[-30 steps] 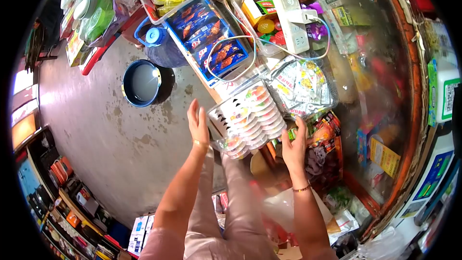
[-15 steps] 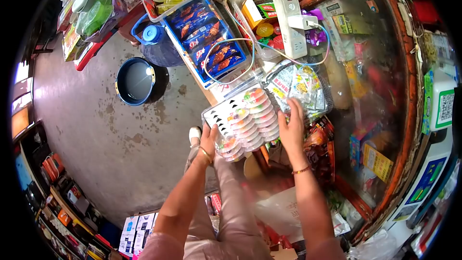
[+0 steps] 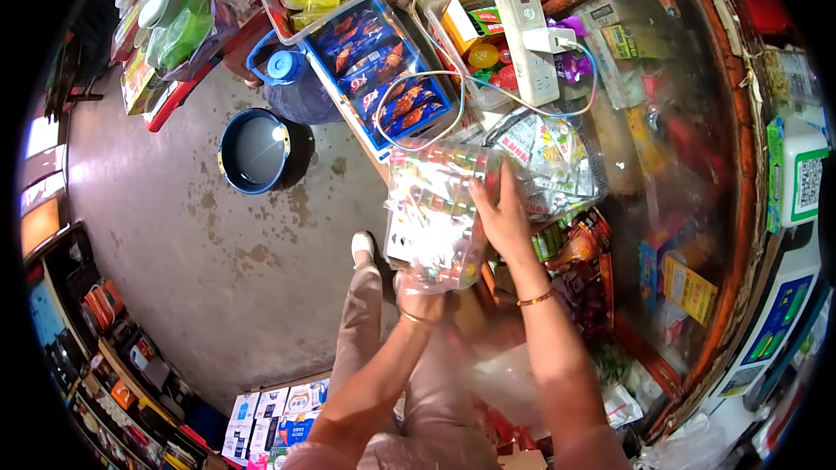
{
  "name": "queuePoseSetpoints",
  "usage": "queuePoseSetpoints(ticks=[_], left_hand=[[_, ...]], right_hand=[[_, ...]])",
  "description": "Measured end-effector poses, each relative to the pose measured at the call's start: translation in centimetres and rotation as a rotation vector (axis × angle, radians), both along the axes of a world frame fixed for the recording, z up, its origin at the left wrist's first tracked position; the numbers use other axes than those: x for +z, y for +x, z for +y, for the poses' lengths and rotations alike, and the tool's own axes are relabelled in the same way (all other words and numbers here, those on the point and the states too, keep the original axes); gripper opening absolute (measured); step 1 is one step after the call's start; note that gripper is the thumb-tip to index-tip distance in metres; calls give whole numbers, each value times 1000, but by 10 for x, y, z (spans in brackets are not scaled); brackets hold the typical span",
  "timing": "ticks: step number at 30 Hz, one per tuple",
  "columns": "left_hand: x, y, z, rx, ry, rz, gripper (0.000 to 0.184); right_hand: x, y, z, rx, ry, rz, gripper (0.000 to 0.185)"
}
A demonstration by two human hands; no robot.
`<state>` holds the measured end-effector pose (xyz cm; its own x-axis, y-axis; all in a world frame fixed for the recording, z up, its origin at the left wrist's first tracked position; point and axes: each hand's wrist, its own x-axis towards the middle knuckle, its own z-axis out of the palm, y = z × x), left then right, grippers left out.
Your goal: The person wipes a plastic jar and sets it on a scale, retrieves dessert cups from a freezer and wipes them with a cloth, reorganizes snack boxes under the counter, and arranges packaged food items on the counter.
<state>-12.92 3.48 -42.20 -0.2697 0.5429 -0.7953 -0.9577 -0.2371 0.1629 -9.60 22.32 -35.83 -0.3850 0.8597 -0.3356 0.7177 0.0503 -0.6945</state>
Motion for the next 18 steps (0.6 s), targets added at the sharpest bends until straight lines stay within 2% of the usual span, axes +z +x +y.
queuePoseSetpoints(ticks=[2,3,7,8,9,10,12,14,16,18], left_hand=[[8,6,7,65,35,-141,29],[16,10,14,173,-23,-217,27],[1,23,2,39,-152,-138,26],[-3,24,6,34,-158,-137,26],[-6,23,10,-110,-212,-59,25],[-10,21,13,-258,-263,19,24],[-3,-18,9,-666,-140,-114,18],[20,-62,1,-1062,-103,-44,26],[10,-90,-16,-1192,-409,439,35],[3,-111,-7,-991,-598,765,34]], right_hand=[[5,0,9,134,11,78,72],[5,0,18,202,-3,110,69],[4,-12,29,233,-109,136,66],[0,-15,31,331,-34,5,64],[-3,-16,34,426,40,-127,62],[-3,-18,39,417,35,-126,62],[6,-21,55,478,-45,-435,61],[6,-7,63,422,-76,-354,59],[-3,9,58,279,-94,-38,60],[-7,0,49,319,-46,-25,65]])
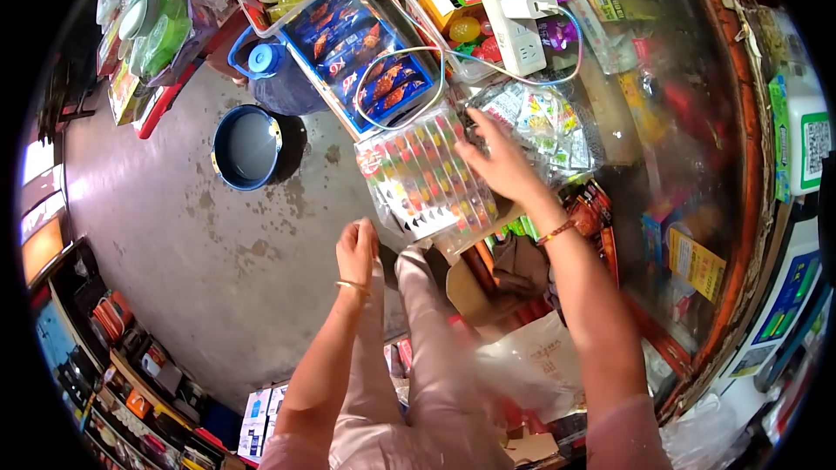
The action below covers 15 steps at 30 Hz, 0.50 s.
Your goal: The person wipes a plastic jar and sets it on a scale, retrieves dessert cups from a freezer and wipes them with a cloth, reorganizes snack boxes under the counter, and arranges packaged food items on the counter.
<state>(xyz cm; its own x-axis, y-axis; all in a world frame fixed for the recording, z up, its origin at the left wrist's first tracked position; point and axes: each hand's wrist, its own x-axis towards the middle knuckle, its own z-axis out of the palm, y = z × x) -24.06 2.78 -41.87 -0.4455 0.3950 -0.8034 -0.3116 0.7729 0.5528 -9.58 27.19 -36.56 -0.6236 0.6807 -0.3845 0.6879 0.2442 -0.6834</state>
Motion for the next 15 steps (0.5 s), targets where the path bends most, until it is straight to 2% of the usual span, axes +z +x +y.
queuePoseSetpoints(ticks=[2,3,4,6,8,9,10,12,13,15], left_hand=[[-23,14,24,195,245,104,46],[-30,17,29,238,330,-242,60],[-49,32,26,237,326,-245,60],[-94,68,13,-137,313,-81,59],[-75,98,7,-33,436,14,60],[-72,96,10,-41,409,-21,59],[-68,88,15,-30,380,-155,66],[-59,79,21,-142,293,-109,65],[-53,76,19,-142,299,-103,65],[-41,65,20,-375,287,152,54]], right_hand=[[-8,-8,-10,29,-35,94,67],[-12,-11,-16,3,-15,90,66],[-14,-8,-17,1,-17,87,66],[-16,-4,-18,-77,-67,-30,67],[-11,11,-23,-65,-98,64,65],[-13,16,-27,-83,-68,82,66],[-19,19,-30,-99,-41,98,66],[-20,17,-35,-115,-33,90,66],[-13,14,-34,-94,-13,-16,64],[4,6,-25,9,73,-205,57]])
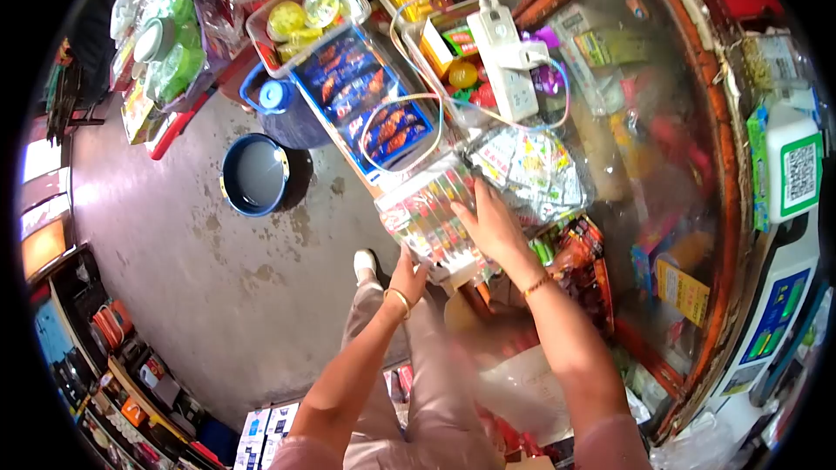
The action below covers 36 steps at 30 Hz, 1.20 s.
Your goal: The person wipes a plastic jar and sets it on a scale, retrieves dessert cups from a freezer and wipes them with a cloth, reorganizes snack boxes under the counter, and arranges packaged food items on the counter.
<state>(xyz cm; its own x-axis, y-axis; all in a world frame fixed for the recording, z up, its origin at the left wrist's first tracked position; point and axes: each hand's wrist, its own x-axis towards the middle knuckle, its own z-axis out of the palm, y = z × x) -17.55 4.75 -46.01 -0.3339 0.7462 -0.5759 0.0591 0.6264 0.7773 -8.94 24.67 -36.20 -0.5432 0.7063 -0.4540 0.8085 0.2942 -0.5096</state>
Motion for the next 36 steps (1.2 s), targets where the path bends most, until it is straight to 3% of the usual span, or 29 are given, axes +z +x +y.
queuePoseSetpoints(ticks=[1,3,5,6,7,9,13,15,17,19,20,21,23,34,35,36], left_hand=[[21,-14,6,-26,-147,-70,49],[-3,-37,-14,-196,-41,100,38],[30,-73,-5,22,-109,24,26],[50,-89,7,168,-3,33,24],[69,-104,25,312,107,40,22],[100,-136,75,375,394,334,20],[130,-182,207,189,621,531,28],[116,-195,268,-48,599,714,32],[88,-199,310,-137,467,674,31],[80,-202,329,-379,363,619,26],[70,-196,328,-353,457,711,21],[61,-191,327,-259,362,601,20],[68,-183,319,-180,452,532,19],[75,-166,296,-288,420,376,28],[42,-163,292,-497,538,643,29],[48,-165,294,-486,532,613,30]], right_hand=[[22,-6,3,7,96,90,47],[34,-10,17,-90,16,197,38],[-4,-4,29,-273,-28,341,31],[-9,-10,36,-566,-377,454,31],[-15,-16,44,-563,-367,467,31],[-26,-32,56,-1027,-642,838,34],[-36,-55,74,-1278,-642,944,22],[-41,-58,77,-1327,-676,967,15],[-45,-60,77,-1374,-639,971,15],[-46,-55,75,-1359,-637,951,14],[-45,-54,76,-1335,-632,946,14],[-43,-53,75,-1346,-628,948,14],[-35,-50,70,-1333,-594,946,15],[-13,-31,45,-1359,-466,654,12],[-10,-35,46,-1341,-442,628,12],[-13,-37,48,-1335,-435,623,12]])
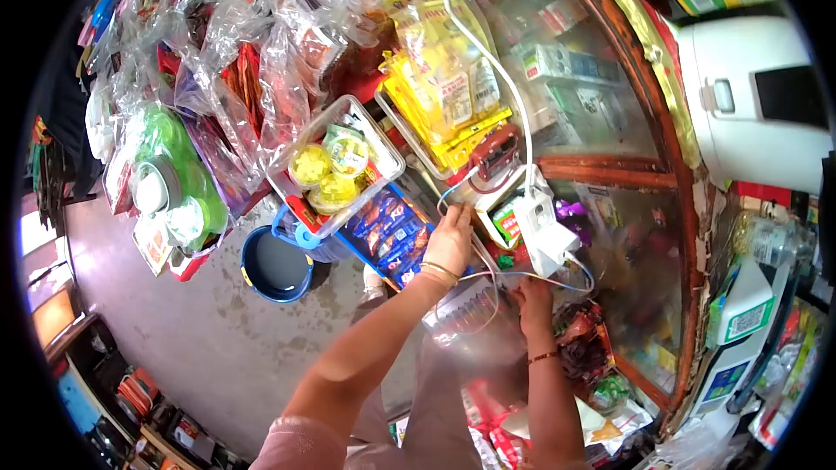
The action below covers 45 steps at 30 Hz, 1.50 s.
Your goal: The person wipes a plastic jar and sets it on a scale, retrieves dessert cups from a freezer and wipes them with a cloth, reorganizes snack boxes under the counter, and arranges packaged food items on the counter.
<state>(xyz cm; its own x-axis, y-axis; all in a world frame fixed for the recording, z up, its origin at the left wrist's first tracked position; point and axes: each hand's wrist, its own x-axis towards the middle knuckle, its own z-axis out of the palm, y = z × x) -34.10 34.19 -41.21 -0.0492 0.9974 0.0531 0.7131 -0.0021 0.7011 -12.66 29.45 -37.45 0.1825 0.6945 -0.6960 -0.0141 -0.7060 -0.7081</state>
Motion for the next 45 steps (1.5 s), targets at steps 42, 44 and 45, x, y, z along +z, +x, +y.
queuePoseSetpoints(ticks=[42,44,45], left_hand=[[-40,7,97,460,-686,-445,35],[-56,8,94,445,-681,-473,36],[-64,9,92,428,-667,-494,37]], right_hand=[[33,-121,150,1623,635,-1263,46],[35,-119,149,1616,643,-1232,46],[36,-119,149,1598,658,-1205,46]])
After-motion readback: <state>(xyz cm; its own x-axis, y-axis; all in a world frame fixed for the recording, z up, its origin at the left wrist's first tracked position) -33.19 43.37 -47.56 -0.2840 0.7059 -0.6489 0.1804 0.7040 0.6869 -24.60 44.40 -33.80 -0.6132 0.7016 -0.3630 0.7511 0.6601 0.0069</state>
